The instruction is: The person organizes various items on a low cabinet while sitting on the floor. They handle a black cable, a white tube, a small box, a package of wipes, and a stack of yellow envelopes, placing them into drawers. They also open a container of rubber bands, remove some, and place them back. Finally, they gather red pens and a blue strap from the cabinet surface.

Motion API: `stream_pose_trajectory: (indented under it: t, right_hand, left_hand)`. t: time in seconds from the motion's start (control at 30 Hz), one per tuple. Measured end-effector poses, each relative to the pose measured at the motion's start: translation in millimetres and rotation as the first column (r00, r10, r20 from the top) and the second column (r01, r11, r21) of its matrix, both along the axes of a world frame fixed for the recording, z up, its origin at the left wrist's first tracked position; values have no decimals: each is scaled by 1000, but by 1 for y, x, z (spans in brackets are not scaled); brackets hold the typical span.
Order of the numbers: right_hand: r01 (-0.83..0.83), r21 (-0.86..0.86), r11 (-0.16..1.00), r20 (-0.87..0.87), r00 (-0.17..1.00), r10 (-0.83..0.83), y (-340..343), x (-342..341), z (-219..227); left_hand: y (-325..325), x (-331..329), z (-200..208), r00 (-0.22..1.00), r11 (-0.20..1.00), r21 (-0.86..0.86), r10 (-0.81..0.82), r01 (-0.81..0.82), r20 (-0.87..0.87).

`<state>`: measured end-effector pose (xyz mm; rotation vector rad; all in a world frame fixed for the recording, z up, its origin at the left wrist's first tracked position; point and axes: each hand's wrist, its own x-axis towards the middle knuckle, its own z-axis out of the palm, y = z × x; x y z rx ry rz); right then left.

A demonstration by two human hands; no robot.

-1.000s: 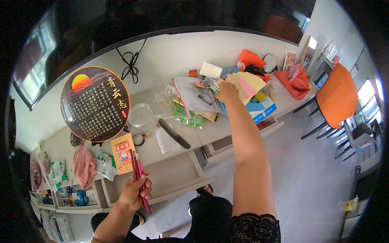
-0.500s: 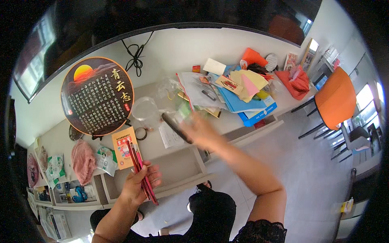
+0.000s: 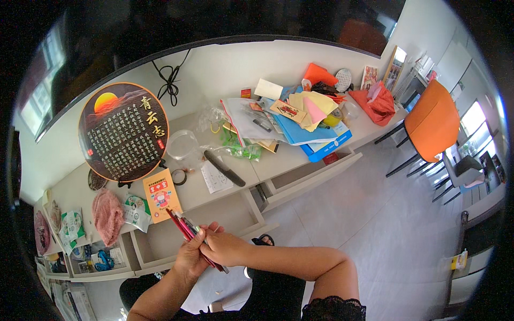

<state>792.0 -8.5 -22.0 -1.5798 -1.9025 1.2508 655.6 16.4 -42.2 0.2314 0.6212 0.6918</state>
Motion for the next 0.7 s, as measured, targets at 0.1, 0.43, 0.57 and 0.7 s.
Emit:
stream_pose_trajectory:
  t: [0.1,0.43,0.57,0.7]
  right_hand:
    - [37,15,999,13,999,-37,0,4,-2]
    - [486,432,760,196,772,-605,122,148,65]
    - [190,642,743,511,616,-599,192,236,-1]
    - [257,515,818,695,433,-574,229,234,-4]
  left_hand:
    - [1,5,8,999,999,-50,11,-13,-31]
    - [26,-13,31,977,977,-43,209,-207,40]
    - [28,-4,29,988,989,33,141,-144,64]
    - [28,-6,28,990,990,2,142,-142,12]
